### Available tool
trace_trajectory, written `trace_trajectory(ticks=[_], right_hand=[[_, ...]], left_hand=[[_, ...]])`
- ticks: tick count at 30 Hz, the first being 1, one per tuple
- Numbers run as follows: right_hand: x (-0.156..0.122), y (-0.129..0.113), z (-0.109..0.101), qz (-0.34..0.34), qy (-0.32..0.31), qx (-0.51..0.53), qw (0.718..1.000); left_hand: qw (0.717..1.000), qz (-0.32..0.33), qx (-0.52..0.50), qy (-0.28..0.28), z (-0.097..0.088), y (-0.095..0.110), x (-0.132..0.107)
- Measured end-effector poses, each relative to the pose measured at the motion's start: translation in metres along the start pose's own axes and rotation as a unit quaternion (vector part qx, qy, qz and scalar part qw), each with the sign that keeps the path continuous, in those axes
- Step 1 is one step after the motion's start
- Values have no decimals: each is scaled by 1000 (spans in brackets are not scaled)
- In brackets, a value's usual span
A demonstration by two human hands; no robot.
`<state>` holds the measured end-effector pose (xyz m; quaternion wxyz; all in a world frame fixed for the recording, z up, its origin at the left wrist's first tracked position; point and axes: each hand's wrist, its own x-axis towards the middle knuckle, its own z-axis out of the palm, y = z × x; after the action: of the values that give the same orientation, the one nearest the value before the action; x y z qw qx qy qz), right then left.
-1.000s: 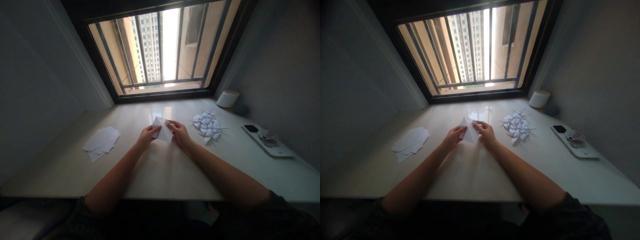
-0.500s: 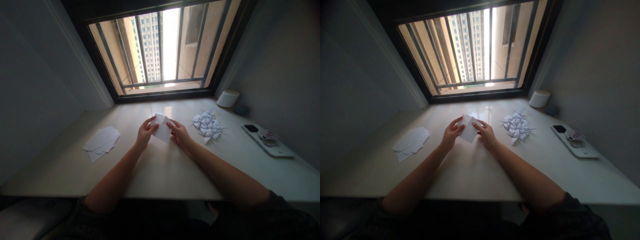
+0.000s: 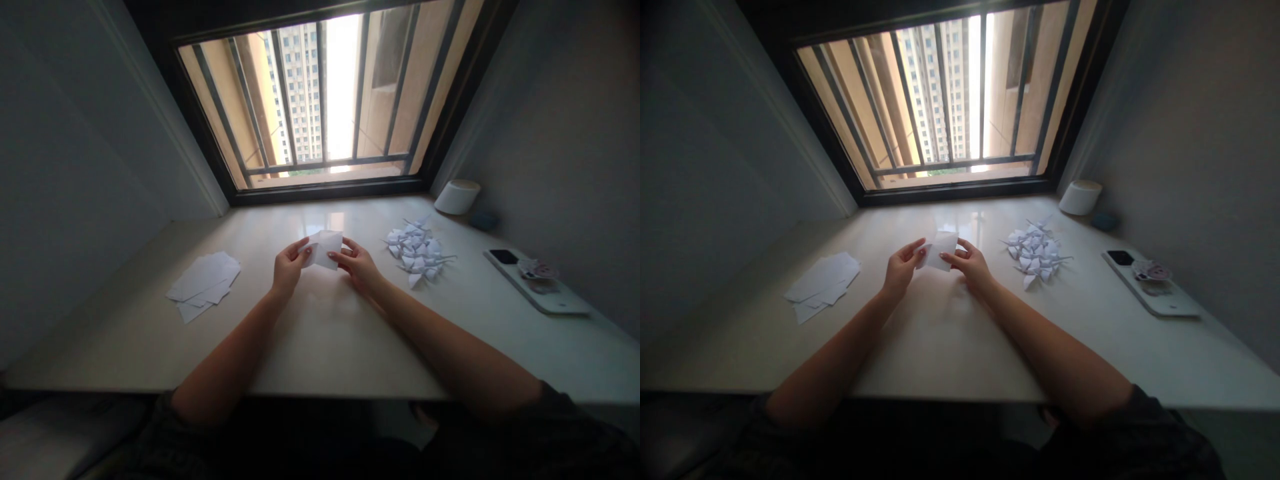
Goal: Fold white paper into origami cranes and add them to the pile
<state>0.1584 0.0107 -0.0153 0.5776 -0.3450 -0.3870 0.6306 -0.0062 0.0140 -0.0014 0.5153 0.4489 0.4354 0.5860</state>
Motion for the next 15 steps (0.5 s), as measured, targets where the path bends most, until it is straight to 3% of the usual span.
trace_trajectory(ticks=[7, 13, 15], right_hand=[[-2, 0, 1, 0, -7, -2, 1000], [-3, 2, 3, 5, 2, 9, 1000], [-3, 3, 3, 9, 12, 3, 1000]], left_hand=[[996, 29, 86, -10, -3, -2, 0], [958, 110, 253, 80, -7, 2, -1], [955, 121, 259, 82, -6, 3, -2]])
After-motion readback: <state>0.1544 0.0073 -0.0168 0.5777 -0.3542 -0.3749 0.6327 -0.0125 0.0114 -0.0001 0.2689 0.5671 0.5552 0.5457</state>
